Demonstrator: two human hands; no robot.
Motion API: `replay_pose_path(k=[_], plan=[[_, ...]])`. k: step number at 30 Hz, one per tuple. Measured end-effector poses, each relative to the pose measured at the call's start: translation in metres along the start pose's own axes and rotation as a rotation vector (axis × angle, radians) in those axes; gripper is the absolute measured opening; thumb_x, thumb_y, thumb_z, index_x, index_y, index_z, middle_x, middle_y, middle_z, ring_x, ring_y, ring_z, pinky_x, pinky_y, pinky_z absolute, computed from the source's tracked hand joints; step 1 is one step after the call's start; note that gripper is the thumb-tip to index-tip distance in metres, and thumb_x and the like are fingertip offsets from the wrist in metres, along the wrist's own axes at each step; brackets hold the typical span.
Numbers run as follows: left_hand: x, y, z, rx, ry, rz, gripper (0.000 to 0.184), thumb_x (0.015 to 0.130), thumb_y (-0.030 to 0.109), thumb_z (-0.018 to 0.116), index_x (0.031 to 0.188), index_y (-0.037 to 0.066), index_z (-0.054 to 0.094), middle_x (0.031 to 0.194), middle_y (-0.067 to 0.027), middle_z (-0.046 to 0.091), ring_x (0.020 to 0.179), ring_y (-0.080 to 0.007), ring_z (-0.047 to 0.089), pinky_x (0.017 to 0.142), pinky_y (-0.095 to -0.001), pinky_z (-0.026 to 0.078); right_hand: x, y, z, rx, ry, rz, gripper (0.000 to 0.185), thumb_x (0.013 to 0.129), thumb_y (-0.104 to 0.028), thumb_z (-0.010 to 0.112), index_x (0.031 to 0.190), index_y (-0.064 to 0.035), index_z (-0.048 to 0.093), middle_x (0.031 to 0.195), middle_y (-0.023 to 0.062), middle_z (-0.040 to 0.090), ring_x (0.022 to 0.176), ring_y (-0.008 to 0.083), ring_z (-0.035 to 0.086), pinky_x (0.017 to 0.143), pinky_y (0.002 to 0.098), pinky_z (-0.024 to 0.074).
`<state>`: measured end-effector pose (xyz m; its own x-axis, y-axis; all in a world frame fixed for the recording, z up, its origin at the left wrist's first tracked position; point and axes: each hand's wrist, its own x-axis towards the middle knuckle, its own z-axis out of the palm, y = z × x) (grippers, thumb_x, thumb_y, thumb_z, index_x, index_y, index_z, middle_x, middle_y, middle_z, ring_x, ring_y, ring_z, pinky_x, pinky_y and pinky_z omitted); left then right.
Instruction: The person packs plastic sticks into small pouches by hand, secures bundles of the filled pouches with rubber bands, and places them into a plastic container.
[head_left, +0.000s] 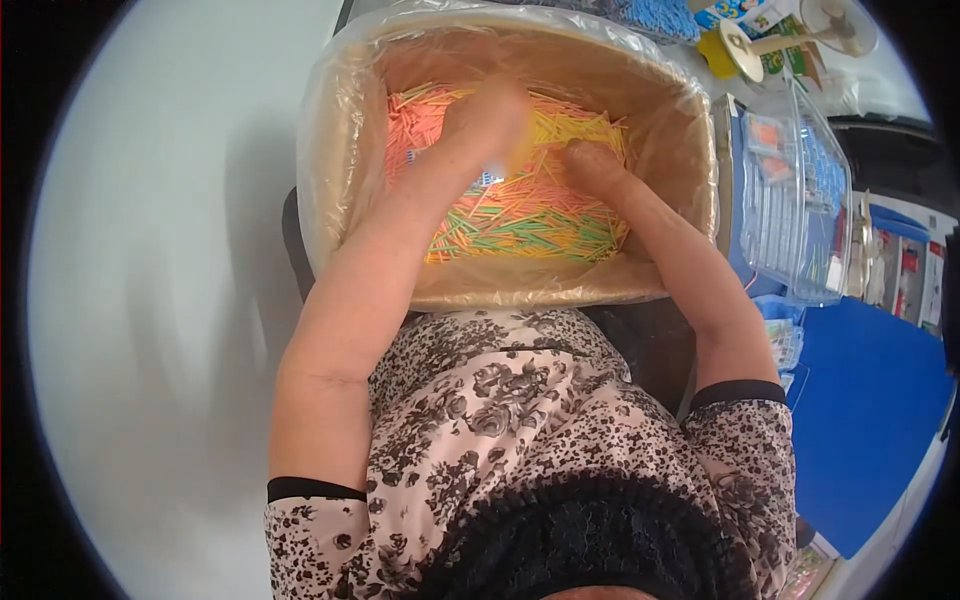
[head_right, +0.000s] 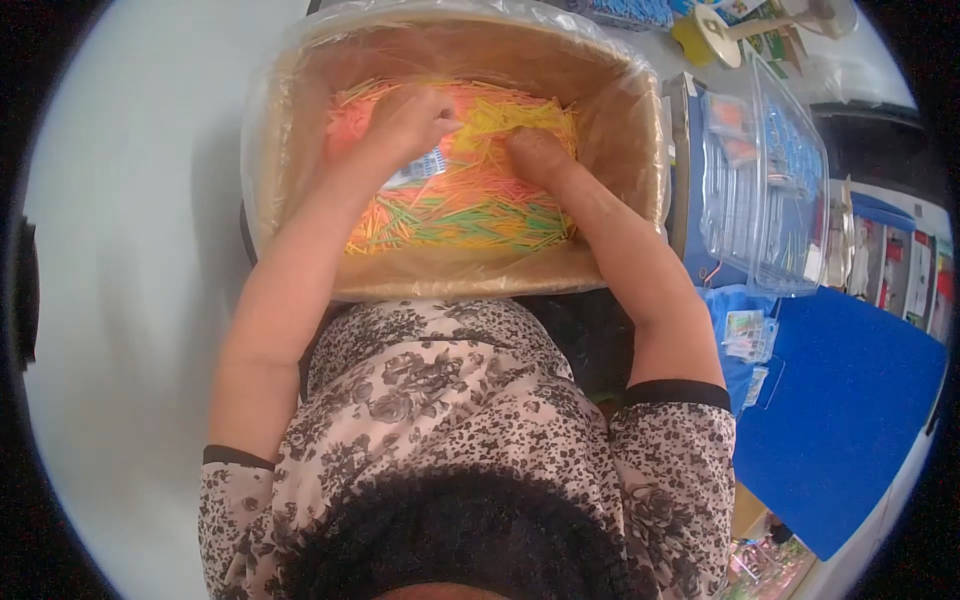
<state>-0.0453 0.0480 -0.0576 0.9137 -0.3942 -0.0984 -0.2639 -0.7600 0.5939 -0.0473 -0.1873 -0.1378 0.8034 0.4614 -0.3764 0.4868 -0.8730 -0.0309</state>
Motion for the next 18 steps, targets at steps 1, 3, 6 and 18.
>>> replay_pose_path(k=[1,3,6,18], plan=[[0.000,0.000,0.000,-0.012,0.013,0.010,0.019,0.078,0.029,0.066,0.078,0.010,0.068,0.080,-0.0129,0.066,0.079,-0.0302,0.063,0.069,-0.0440,0.048,0.001,0.004,0.000,-0.013,-0.011,-0.012,0.018,0.077,-0.009,0.054,0.088,-0.0059,0.069,0.088,0.0198,0.065,0.084,0.0364,0.064,0.074,0.0444,0.0507],[-0.001,0.001,0.000,-0.024,-0.010,-0.005,0.019,0.078,0.029,0.066,0.078,0.010,0.068,0.080,-0.0131,0.066,0.079,-0.0303,0.063,0.069,-0.0440,0.048,0.003,0.012,0.001,-0.009,-0.010,0.000,0.018,0.076,-0.008,0.055,0.087,-0.0055,0.069,0.086,0.0198,0.065,0.083,0.0366,0.064,0.074,0.0441,0.0507],[0.000,0.002,0.004,-0.038,-0.058,-0.017,0.020,0.078,0.030,0.066,0.078,0.010,0.069,0.081,-0.0135,0.066,0.080,-0.0306,0.063,0.070,-0.0439,0.048,0.003,0.017,-0.009,0.004,0.001,0.041,0.018,0.074,-0.007,0.056,0.085,-0.0047,0.070,0.083,0.0199,0.065,0.082,0.0370,0.064,0.073,0.0436,0.0508],[0.003,0.004,0.053,-0.860,-0.010,0.149,0.044,0.084,0.041,0.064,0.103,0.002,0.062,0.092,-0.0111,0.067,0.082,-0.0253,0.064,0.072,-0.0374,0.050,-0.042,-0.022,-0.107,1.106,-0.075,0.217,0.015,0.073,-0.011,0.072,0.075,0.0034,0.066,0.066,0.0088,0.064,0.055,0.0113,0.061,0.048,0.0255,0.0498]])
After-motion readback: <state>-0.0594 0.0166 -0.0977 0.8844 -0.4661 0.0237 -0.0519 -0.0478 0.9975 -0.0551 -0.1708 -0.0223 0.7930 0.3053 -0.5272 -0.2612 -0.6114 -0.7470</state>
